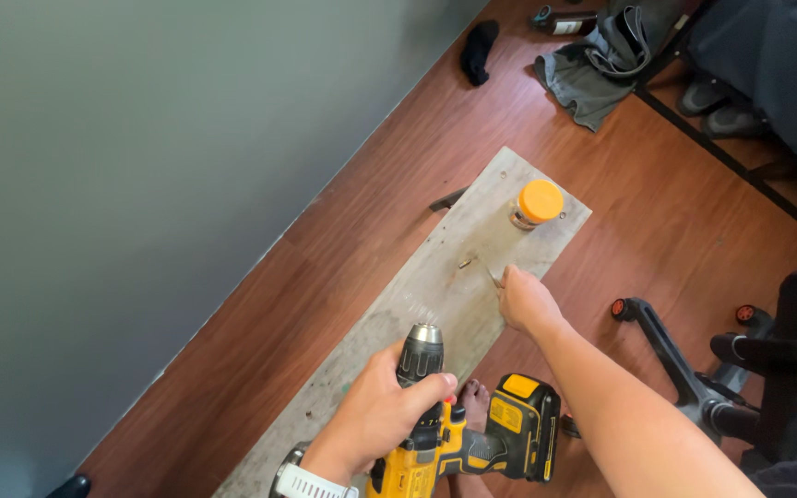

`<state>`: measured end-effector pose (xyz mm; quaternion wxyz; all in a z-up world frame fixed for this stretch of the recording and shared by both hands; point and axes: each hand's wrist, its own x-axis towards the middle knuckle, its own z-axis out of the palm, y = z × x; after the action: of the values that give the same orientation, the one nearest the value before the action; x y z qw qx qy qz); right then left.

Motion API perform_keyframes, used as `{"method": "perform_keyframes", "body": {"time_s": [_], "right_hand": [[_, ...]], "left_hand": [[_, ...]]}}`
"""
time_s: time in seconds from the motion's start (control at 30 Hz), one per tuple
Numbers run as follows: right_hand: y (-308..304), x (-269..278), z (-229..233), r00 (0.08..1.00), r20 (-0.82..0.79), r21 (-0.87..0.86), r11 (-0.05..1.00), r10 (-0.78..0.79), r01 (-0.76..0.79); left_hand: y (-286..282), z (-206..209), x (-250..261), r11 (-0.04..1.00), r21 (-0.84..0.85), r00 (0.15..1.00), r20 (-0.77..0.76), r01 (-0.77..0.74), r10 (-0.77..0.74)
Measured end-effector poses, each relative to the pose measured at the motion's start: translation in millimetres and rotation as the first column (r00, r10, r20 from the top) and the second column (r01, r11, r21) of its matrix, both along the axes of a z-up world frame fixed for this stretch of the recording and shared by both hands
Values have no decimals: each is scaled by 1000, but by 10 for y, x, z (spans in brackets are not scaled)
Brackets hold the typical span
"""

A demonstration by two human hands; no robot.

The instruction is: The person uses a spirit level and marker to draw a horizontal line on a wall, then uses a cordless drill to make holes at the marked points.

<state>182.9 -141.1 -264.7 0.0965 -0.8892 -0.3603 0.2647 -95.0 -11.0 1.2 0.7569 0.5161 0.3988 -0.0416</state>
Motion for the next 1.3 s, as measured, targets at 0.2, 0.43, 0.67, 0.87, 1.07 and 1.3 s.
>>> {"method": "perform_keyframes", "body": {"time_s": [0.2,0.43,0.67,0.87,1.07,1.3], "right_hand": [[20,-177,485,935,-288,-24,978,-207,209],[14,-808,2744,240,-969,195,795,63,575],[-209,-1792,4482,180,-966,258,743,185,618],[-269,-2347,4938,134,-956,286,730,261,621],[-515,-2732,4955,152,-963,267,686,224,676],[-604,-2943,5021,437,-873,460,663,217,590]], "left_hand": [[-28,187,-66,999,43,1000,-16,9,-8],[-60,1003,-194,976,161,988,13,148,-152],[-397,1991,-846,957,-158,929,321,245,-185],[-445,2461,-1410,923,-103,865,399,371,-303],[-497,2444,-1687,915,-206,917,276,348,-287],[-575,2462,-1832,909,-126,904,222,398,-365]]}}
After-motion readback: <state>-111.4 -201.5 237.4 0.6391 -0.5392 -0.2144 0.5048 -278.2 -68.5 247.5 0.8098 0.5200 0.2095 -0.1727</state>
